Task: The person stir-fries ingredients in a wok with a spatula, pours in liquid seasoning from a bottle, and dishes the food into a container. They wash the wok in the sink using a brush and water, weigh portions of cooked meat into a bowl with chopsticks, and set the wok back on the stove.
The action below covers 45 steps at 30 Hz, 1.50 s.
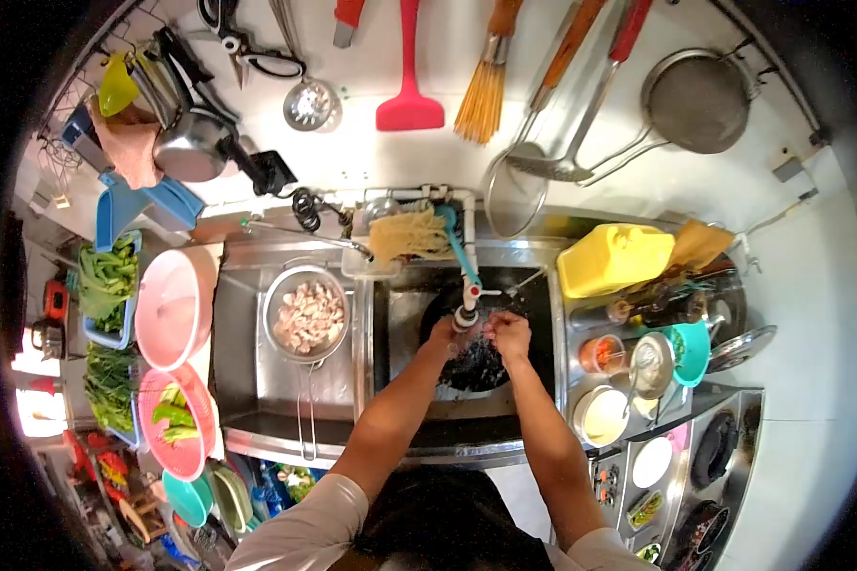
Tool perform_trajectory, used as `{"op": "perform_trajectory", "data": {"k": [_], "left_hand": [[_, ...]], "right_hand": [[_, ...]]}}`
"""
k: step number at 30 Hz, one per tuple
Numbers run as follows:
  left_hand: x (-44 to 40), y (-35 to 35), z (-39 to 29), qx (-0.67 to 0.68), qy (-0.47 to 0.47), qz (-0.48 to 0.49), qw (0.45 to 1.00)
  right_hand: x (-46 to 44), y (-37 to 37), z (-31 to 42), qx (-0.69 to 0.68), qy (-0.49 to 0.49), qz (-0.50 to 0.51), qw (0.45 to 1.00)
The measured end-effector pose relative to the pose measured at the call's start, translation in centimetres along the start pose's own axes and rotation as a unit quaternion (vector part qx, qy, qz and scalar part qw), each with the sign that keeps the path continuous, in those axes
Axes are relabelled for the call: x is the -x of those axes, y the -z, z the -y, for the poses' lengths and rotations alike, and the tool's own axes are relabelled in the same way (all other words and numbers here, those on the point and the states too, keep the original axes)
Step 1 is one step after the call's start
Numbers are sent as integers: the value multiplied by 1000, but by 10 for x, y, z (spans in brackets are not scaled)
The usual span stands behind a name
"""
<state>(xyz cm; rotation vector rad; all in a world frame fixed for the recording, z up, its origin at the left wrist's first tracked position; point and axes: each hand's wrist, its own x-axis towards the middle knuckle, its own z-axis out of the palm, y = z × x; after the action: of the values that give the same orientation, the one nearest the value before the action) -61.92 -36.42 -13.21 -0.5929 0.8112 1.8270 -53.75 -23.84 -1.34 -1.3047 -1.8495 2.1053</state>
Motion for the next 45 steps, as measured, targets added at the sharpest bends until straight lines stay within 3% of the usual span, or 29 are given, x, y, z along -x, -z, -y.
{"op": "perform_trajectory", "data": {"k": [1, 2, 4, 6, 8, 10, 12, 13, 15, 17, 19, 20, 22, 24, 26, 27, 29, 32, 34, 35, 38, 39, 41, 42, 45], "left_hand": [[2, -3, -3, 26, 22, -13, 999], [4, -7, -6, 53, 44, -27, 997], [-2, 8, 2, 212, 72, 46, 974], [26, -2, 5, 186, 21, -49, 981], [90, -25, -2, 133, 37, -114, 984], [119, -5, 4, -60, 77, -92, 991], [45, 81, 62, -52, 66, -92, 992], [65, 86, 60, -157, 59, -86, 982], [117, 88, 55, -360, 47, -78, 928], [151, 75, 53, -613, 17, -93, 785], [146, 87, 61, -723, -45, -77, 685], [142, 96, 66, -771, -77, -76, 628], [126, 129, 86, -762, -143, -50, 630], [129, 124, 85, -799, -139, -66, 582], [122, 149, 102, -826, -125, -70, 546], [104, 166, 112, -833, -125, -72, 535], [125, 142, 95, -889, -29, 33, 455], [171, 105, 87, -771, 43, -20, 635], [209, 60, 75, -644, 92, -96, 754], [219, 49, 75, -564, 114, -141, 806], [220, 81, 88, -694, 0, -122, 710], [222, 92, 93, -720, -33, -117, 683], [230, 97, 99, -757, -60, -139, 636], [232, 97, 101, -773, -77, -148, 612], [238, 73, 97, -774, -68, -160, 608]], "right_hand": [[10, 2, 23, 65, 100, -66, 991], [-2, 14, 34, -12, 175, -14, 984], [65, -6, 145, 204, 250, -57, 945], [68, -27, 204, 171, 460, -63, 869], [93, -55, 287, 139, 444, -34, 884], [91, -83, 363, 172, 515, -132, 829], [86, -106, 427, 178, 570, -223, 771], [75, -115, 452, 228, 556, -273, 752], [69, -124, 480, 280, 546, -316, 724], [77, -123, 492, 291, 563, -304, 711], [85, -113, 499, 341, 563, -367, 657], [98, -101, 499, 341, 571, -344, 663], [127, -77, 502, 339, 585, -297, 674], [154, -50, 486, 242, 615, -204, 722], [189, -23, 457, 231, 587, -187, 753], [189, -6, 433, 258, 615, -201, 717], [175, 19, 371, 268, 554, -163, 771], [101, 53, 238, 329, 434, -100, 833], [38, 64, 124, 397, 397, -115, 819], [16, 64, 74, 389, 354, -102, 844], [-19, 52, -67, 414, 233, -84, 876], [-42, 48, -135, 486, 123, 64, 863], [-21, 40, -197, 559, 53, 234, 793], [13, 34, -197, 580, 95, 256, 767], [59, 33, -166, 611, 120, 258, 739]]}}
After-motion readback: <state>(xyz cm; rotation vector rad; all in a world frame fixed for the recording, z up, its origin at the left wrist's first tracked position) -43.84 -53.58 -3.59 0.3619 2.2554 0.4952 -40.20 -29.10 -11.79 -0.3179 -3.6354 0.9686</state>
